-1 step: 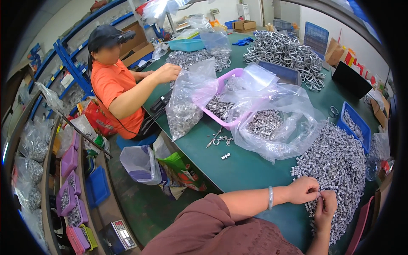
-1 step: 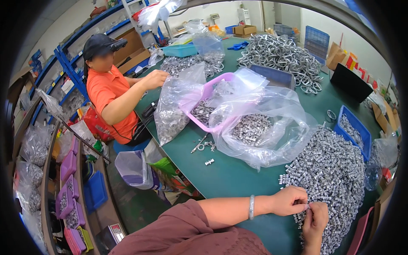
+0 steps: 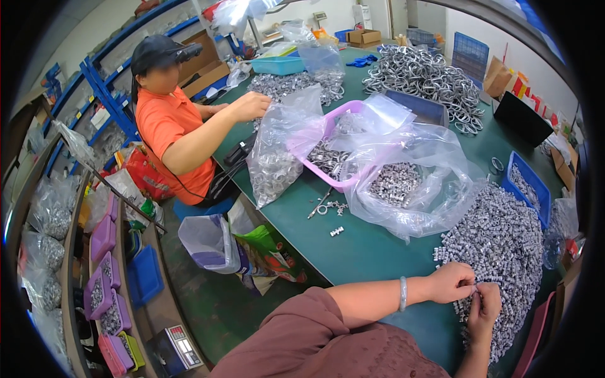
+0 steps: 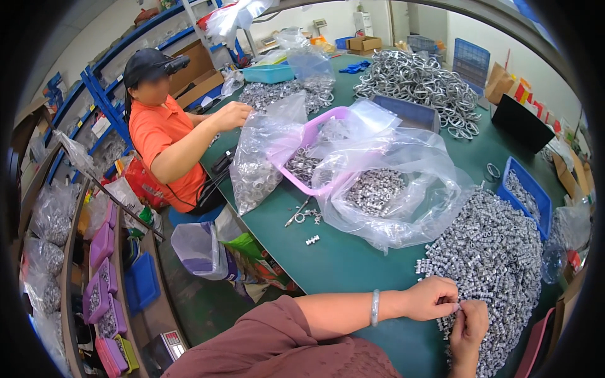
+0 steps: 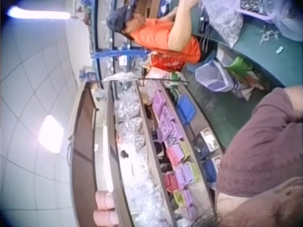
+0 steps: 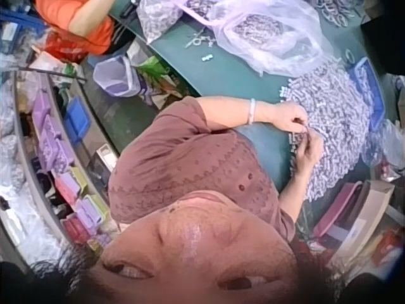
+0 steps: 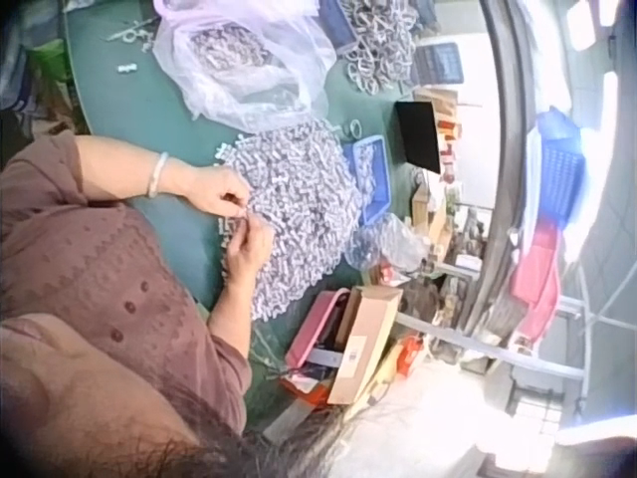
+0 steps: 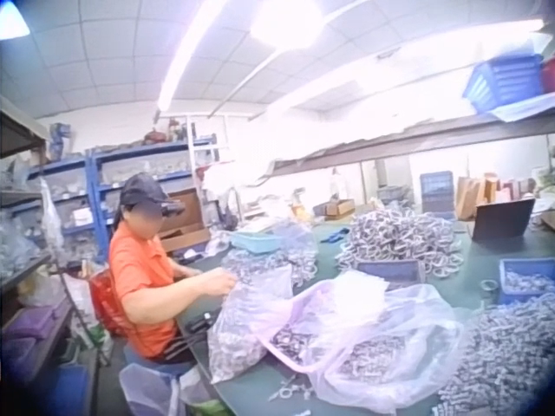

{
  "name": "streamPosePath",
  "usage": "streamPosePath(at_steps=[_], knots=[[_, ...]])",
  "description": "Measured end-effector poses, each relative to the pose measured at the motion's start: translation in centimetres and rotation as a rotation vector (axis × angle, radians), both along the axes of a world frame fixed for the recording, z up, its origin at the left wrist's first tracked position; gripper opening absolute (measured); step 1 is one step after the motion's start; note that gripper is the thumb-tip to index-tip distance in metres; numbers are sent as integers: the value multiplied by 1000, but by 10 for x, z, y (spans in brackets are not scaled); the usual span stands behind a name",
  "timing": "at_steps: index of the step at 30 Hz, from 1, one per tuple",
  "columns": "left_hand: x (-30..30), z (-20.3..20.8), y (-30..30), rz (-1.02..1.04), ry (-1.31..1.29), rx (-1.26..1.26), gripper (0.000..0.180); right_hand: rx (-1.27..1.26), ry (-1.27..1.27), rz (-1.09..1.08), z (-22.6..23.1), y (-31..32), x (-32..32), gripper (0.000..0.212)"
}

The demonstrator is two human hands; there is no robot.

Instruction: The person picks up small metal components from a pile on the table and connects the pieces together by hand.

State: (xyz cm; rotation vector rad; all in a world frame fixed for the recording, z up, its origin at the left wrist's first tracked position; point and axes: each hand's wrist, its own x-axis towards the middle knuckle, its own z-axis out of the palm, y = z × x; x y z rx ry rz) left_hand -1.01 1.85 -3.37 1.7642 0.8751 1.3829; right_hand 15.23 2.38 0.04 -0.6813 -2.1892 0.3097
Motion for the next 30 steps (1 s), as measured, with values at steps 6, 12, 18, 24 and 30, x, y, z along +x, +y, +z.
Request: streamPosePath(at_steps=[6,12,18,24,30], knots=[[-4,2,0,56,9,-41,15,19,-29,-4,2,2,-8,20],[-3,-1,1,107,23,-5,16,32,-76,-27,2,3,-7,17],[-3,2,-1,106,11,-42,16,52,-89,-26,3,4,-6,17],[-3,1,-1,99,22,-31,15,56,-91,-13,3,4,-5,18],[-3,1,0,81,23,-34,14,68,-93,-19,4,4,-5,19]])
